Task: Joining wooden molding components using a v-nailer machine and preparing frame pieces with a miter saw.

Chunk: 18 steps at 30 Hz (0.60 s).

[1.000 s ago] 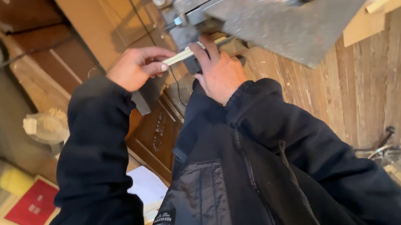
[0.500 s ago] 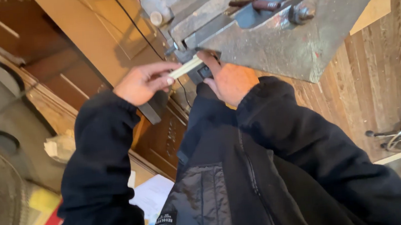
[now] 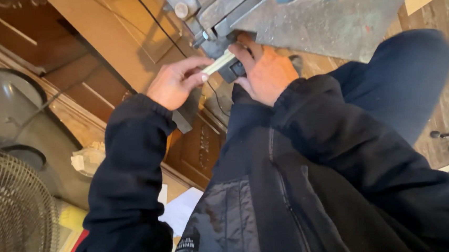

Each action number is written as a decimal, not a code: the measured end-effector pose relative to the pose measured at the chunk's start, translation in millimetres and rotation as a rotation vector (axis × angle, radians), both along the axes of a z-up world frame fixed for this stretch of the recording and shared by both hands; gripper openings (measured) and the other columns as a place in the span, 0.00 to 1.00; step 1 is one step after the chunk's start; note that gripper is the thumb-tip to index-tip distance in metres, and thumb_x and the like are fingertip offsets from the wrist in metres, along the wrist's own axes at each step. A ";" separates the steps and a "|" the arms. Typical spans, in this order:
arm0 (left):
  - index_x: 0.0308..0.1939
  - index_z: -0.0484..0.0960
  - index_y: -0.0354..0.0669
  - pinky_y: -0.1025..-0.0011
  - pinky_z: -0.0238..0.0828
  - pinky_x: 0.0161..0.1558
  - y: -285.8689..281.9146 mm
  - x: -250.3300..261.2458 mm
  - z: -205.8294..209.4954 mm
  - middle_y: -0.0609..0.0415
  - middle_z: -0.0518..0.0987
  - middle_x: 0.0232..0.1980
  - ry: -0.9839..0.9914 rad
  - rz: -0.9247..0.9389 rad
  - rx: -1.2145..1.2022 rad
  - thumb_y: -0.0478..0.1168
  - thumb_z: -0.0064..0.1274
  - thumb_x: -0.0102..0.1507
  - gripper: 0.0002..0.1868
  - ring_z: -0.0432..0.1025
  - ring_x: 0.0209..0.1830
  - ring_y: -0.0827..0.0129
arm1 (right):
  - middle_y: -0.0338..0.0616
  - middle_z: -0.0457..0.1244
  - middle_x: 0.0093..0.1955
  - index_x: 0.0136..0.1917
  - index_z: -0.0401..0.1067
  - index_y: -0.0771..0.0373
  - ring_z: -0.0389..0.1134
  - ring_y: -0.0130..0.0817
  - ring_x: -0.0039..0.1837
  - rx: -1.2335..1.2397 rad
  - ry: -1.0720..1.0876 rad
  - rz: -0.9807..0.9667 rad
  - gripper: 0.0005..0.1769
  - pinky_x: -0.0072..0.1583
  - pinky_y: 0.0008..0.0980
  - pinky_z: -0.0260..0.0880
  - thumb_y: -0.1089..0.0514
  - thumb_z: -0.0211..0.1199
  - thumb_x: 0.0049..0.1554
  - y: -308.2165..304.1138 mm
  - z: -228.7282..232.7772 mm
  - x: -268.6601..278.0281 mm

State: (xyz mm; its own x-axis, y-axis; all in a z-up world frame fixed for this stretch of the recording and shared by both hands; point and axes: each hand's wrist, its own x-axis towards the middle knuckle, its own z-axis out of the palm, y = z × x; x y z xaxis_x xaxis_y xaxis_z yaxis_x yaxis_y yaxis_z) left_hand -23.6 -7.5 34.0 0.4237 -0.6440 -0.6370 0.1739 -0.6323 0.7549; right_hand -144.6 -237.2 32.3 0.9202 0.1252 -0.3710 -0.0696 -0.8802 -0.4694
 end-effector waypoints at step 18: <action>0.61 0.82 0.44 0.71 0.74 0.46 17.1 -9.0 -3.5 0.52 0.85 0.41 -0.057 0.039 -0.043 0.40 0.53 0.67 0.18 0.78 0.40 0.71 | 0.51 0.56 0.73 0.74 0.62 0.58 0.66 0.54 0.59 0.012 -0.034 0.032 0.41 0.54 0.46 0.72 0.44 0.72 0.53 -5.2 7.8 6.5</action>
State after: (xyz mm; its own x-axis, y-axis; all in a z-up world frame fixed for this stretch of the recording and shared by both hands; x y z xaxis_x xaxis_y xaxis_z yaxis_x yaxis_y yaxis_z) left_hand -32.6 9.6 30.5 0.4840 -0.6523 -0.5833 0.1538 -0.5927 0.7906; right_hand -138.0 -242.4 40.1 0.9278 0.1592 -0.3375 -0.0248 -0.8762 -0.4813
